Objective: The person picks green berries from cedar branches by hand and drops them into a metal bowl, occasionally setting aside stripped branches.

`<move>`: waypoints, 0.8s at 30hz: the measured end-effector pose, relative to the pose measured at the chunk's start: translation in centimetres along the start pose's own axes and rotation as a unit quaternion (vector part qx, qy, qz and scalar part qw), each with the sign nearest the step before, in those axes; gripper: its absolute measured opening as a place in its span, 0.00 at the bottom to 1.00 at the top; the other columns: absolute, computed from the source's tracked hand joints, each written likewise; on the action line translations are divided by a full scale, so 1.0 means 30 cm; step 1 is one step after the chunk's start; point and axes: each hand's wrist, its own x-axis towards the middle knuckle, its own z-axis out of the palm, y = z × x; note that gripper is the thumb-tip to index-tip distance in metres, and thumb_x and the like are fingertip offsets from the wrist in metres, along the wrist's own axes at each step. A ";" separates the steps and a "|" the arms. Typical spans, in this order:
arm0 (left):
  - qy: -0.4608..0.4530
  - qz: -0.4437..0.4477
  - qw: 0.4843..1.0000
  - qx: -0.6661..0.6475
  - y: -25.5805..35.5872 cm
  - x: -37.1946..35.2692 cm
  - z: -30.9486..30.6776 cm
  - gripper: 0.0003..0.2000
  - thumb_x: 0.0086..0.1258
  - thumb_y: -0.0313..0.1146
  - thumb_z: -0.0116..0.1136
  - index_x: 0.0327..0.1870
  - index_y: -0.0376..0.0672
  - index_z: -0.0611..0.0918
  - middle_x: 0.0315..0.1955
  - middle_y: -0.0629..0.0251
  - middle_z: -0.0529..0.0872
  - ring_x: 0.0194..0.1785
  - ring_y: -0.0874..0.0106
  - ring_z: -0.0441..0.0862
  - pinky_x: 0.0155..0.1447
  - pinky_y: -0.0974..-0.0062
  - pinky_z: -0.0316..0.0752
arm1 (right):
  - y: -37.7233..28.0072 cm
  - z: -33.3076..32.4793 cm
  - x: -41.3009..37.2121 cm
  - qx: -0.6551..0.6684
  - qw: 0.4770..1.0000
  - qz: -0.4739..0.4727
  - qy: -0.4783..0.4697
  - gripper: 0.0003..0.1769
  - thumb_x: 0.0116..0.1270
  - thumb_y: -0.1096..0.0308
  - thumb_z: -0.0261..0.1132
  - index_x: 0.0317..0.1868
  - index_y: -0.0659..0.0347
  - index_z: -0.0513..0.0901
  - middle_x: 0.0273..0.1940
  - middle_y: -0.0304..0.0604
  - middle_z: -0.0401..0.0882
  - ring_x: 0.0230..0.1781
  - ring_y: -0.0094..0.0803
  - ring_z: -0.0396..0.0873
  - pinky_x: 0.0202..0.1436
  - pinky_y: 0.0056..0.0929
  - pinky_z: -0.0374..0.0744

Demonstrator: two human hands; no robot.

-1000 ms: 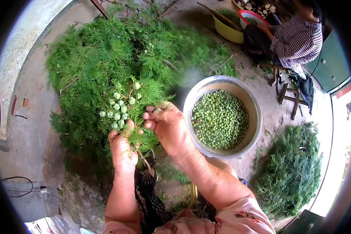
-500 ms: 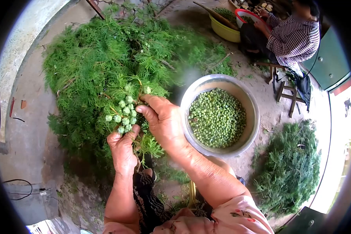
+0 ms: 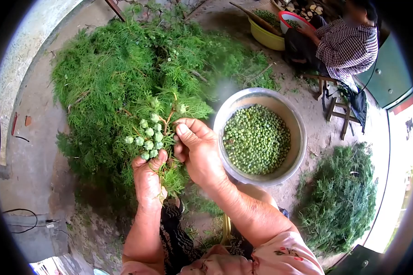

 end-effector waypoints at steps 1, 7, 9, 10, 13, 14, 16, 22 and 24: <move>0.000 -0.006 1.000 0.000 0.003 -0.001 0.001 0.08 0.57 0.21 0.61 0.37 0.40 0.84 0.33 0.66 0.85 0.34 0.78 0.80 0.41 0.80 0.73 | 0.000 -0.004 -0.002 0.013 1.000 0.009 -0.004 0.06 0.66 0.69 0.59 0.41 0.60 0.76 0.25 0.33 0.73 0.19 0.19 0.68 0.21 0.16 0.66; -0.044 -0.060 0.997 -0.034 0.008 0.003 0.013 0.08 0.58 0.21 0.60 0.38 0.39 0.83 0.33 0.65 0.85 0.32 0.75 0.80 0.39 0.79 0.73 | -0.006 -0.001 -0.008 0.088 0.994 0.056 0.021 0.05 0.67 0.68 0.57 0.39 0.60 0.74 0.25 0.35 0.71 0.21 0.21 0.67 0.22 0.19 0.67; 0.006 -0.053 0.996 -0.065 0.024 -0.008 0.022 0.06 0.58 0.24 0.61 0.36 0.39 0.81 0.30 0.66 0.83 0.27 0.73 0.78 0.33 0.79 0.73 | -0.015 -0.021 0.008 0.148 0.988 0.051 0.007 0.05 0.68 0.68 0.55 0.37 0.61 0.72 0.26 0.36 0.69 0.22 0.23 0.66 0.24 0.20 0.68; 0.030 -0.049 0.995 -0.080 0.026 -0.013 0.024 0.06 0.59 0.25 0.62 0.36 0.39 0.80 0.29 0.66 0.82 0.24 0.72 0.77 0.29 0.79 0.73 | -0.016 -0.040 0.025 0.153 0.987 0.039 -0.026 0.06 0.69 0.67 0.54 0.36 0.61 0.72 0.27 0.37 0.69 0.24 0.24 0.67 0.25 0.21 0.69; 0.052 -0.033 0.998 -0.023 0.011 0.001 -0.004 0.05 0.58 0.24 0.62 0.35 0.41 0.79 0.29 0.67 0.81 0.25 0.72 0.77 0.28 0.78 0.73 | -0.027 -0.016 0.022 0.119 0.992 0.027 -0.021 0.06 0.67 0.67 0.56 0.38 0.60 0.72 0.27 0.40 0.71 0.27 0.28 0.71 0.29 0.23 0.71; 0.051 -0.033 0.997 -0.037 0.010 0.007 -0.012 0.06 0.58 0.22 0.62 0.35 0.41 0.79 0.29 0.67 0.81 0.26 0.72 0.77 0.27 0.77 0.74 | -0.032 -0.005 0.017 0.098 0.995 0.027 -0.001 0.06 0.66 0.68 0.57 0.39 0.60 0.72 0.27 0.40 0.72 0.28 0.29 0.72 0.30 0.23 0.72; 0.060 -0.028 0.997 -0.040 0.003 0.012 -0.029 0.06 0.58 0.20 0.61 0.35 0.39 0.78 0.29 0.65 0.81 0.27 0.71 0.77 0.27 0.75 0.75 | -0.040 -0.020 0.022 0.104 0.993 0.043 -0.020 0.06 0.67 0.68 0.56 0.38 0.61 0.72 0.27 0.40 0.72 0.30 0.30 0.74 0.32 0.26 0.73; 0.074 -0.006 0.997 -0.011 -0.002 0.004 -0.031 0.06 0.58 0.19 0.60 0.35 0.39 0.78 0.30 0.63 0.81 0.27 0.70 0.77 0.27 0.74 0.75 | -0.040 -0.052 0.043 0.047 0.998 0.044 0.005 0.05 0.65 0.69 0.59 0.35 0.61 0.75 0.27 0.35 0.73 0.25 0.26 0.75 0.25 0.23 0.73; 0.076 0.007 0.997 -0.016 -0.007 0.007 -0.033 0.04 0.60 0.22 0.60 0.34 0.40 0.79 0.29 0.65 0.81 0.27 0.72 0.78 0.24 0.76 0.73 | -0.044 -0.046 0.039 0.060 0.997 0.049 0.016 0.04 0.65 0.69 0.60 0.35 0.60 0.76 0.29 0.35 0.75 0.25 0.26 0.75 0.25 0.22 0.73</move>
